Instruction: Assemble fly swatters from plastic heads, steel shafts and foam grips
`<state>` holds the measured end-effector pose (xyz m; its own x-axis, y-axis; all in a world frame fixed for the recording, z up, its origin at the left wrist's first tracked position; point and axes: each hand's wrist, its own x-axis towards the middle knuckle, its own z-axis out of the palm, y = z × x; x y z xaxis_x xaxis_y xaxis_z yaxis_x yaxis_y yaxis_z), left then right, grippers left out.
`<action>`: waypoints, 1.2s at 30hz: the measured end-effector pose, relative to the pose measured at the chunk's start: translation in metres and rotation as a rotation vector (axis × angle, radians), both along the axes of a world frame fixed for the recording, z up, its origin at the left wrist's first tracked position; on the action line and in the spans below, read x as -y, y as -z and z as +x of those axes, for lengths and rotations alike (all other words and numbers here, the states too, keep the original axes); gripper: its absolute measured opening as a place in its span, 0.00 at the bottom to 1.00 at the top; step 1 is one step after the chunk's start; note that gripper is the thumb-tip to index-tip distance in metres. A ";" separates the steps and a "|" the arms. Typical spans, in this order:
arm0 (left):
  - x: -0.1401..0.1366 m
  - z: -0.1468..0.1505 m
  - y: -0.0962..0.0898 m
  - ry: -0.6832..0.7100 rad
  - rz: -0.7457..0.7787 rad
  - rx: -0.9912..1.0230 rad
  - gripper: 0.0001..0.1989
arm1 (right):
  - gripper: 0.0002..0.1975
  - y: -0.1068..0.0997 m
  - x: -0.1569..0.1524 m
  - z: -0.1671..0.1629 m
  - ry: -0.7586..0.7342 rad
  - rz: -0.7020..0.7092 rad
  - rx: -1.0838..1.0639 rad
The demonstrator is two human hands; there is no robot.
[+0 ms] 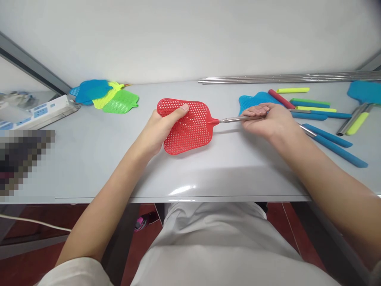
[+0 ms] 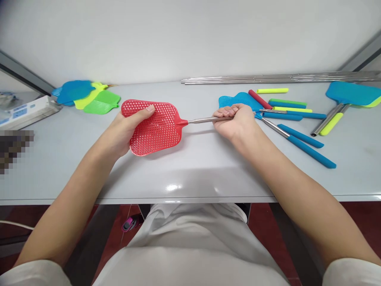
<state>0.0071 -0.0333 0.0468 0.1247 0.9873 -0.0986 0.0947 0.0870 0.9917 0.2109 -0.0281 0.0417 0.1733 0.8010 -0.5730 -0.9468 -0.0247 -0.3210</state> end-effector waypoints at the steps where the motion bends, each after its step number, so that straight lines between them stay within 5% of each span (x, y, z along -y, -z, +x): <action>1: 0.000 0.000 0.000 0.008 0.005 -0.003 0.10 | 0.11 0.000 0.000 0.000 0.002 -0.001 0.000; 17: -0.002 -0.001 0.015 0.041 0.039 0.046 0.12 | 0.12 0.020 0.000 -0.009 0.144 0.055 -0.026; 36: -0.006 -0.003 0.025 0.123 -0.226 0.215 0.09 | 0.14 0.024 0.004 -0.014 0.198 0.118 0.010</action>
<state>0.0046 -0.0275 0.0219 0.2830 0.9198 -0.2719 -0.0913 0.3080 0.9470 0.1965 -0.0323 0.0175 0.3387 0.8120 -0.4753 -0.9263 0.1991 -0.3200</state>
